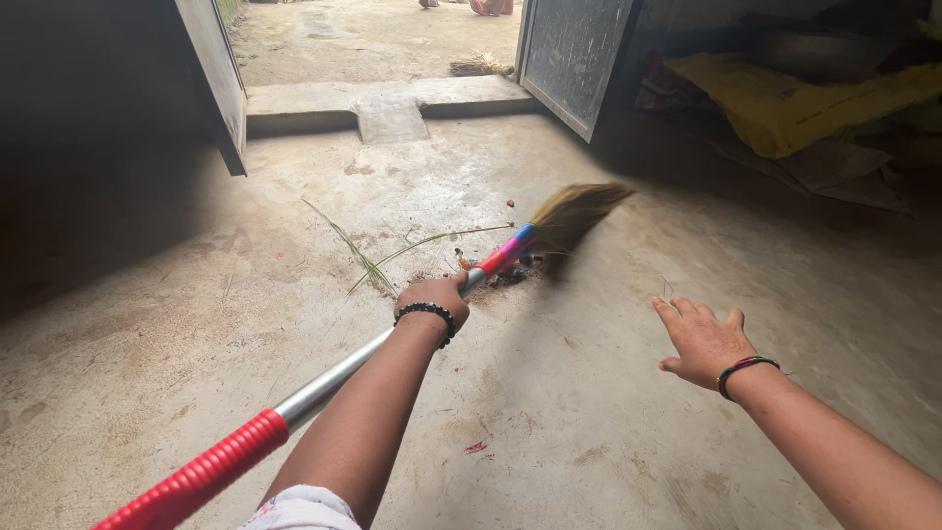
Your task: The person sweeps a concrete floor using a traditional straw broom with a colorful handle. They gather scattered debris, including small broken pieces and plant matter, into a pile near an open doorway. The person repeatedly sweeps the same area to consolidate the dirt.
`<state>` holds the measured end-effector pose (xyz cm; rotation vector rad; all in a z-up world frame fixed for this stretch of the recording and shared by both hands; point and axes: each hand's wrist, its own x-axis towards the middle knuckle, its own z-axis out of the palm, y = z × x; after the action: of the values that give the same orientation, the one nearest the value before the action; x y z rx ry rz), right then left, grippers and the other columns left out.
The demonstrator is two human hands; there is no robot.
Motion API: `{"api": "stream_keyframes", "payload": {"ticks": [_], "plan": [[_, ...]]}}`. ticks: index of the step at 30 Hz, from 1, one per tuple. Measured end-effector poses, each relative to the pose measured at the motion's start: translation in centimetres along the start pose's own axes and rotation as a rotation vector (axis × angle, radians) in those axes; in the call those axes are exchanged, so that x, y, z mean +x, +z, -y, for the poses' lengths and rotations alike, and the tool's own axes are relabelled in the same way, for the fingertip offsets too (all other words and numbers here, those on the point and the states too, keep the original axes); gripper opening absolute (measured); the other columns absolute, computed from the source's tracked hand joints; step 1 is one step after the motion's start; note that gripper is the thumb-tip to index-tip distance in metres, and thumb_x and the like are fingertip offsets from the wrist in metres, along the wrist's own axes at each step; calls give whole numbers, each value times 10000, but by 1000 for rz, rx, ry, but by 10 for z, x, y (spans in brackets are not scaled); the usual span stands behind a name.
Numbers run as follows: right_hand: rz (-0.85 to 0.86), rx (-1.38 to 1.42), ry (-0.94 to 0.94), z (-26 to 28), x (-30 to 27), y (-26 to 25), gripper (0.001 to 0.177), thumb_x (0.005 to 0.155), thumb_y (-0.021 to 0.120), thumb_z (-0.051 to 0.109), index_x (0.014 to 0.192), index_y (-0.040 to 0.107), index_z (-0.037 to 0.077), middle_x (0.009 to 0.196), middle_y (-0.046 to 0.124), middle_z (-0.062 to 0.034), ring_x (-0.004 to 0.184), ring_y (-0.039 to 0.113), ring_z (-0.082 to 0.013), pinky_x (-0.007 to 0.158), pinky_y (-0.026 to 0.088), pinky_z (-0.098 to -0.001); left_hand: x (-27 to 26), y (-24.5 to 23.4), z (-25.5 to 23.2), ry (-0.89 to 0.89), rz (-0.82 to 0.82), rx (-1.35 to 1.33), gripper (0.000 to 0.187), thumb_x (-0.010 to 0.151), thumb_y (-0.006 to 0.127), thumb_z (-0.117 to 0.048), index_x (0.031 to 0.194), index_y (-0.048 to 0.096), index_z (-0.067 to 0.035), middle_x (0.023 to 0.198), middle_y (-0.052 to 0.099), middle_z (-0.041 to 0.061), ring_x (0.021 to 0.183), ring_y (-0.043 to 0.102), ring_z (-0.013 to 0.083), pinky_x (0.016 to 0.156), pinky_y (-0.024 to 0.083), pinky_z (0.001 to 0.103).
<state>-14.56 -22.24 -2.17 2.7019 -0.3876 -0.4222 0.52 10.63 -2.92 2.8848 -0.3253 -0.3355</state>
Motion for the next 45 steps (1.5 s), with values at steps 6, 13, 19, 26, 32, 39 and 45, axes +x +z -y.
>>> {"api": "stream_keyframes", "payload": {"ticks": [6, 13, 19, 26, 32, 39, 45], "plan": [[-26, 7, -5, -2, 1, -4, 957, 916, 714, 481, 1631, 108, 286, 1655, 261, -10, 1494, 315, -141, 1188, 262, -591, -11, -14, 17, -29, -90, -52, 496, 1029, 486, -415, 1522, 428, -406, 1196, 705, 82, 1136, 682, 252, 952, 537, 432], [-60, -27, -10, -1, 2, -7, 956, 923, 694, 500, 1638, 111, 253, 1634, 302, 3, 1474, 356, -134, 1178, 308, -587, -59, -34, 7, 136, -42, -19, 521, 1045, 423, -453, 1556, 335, -494, 1001, 746, 83, 827, 720, 187, 723, 582, 363], [-43, -24, -9, 0, 0, -7, 939, 928, 691, 501, 1638, 130, 248, 1607, 318, 13, 1460, 367, -130, 1190, 297, -590, -81, -6, -23, 368, 25, 41, 514, 1013, 486, -426, 1513, 402, -515, 1071, 731, 88, 911, 717, 246, 774, 567, 412], [-34, 15, -3, -4, -6, -2, 961, 917, 710, 463, 1639, 113, 249, 1606, 321, 14, 1452, 372, -130, 1170, 285, -597, -56, 21, -9, 183, 151, -93, 519, 982, 536, -494, 1488, 419, -525, 1254, 690, 29, 1100, 682, 242, 945, 538, 397], [-21, 11, 13, -11, -8, 0, 953, 912, 714, 470, 1635, 129, 260, 1612, 333, 21, 1453, 379, -129, 1173, 283, -596, -30, 9, 15, 28, 65, -80, 522, 1005, 521, -460, 1514, 413, -496, 1250, 699, 36, 1117, 686, 228, 952, 543, 394], [-30, -30, 1, -15, -6, 0, 942, 927, 698, 469, 1634, 113, 258, 1610, 316, 13, 1454, 363, -133, 1187, 245, -624, -54, -17, 20, 73, -29, -117, 529, 1003, 493, -487, 1520, 385, -506, 1158, 727, 31, 1026, 713, 203, 868, 562, 384], [-45, 5, 10, -9, -6, -7, 924, 923, 706, 459, 1633, 149, 260, 1569, 376, 28, 1443, 392, -127, 1196, 276, -599, -84, -15, -12, 221, 57, -69, 512, 1009, 464, -514, 1512, 376, -546, 1055, 742, 73, 890, 732, 207, 767, 588, 376]]}}
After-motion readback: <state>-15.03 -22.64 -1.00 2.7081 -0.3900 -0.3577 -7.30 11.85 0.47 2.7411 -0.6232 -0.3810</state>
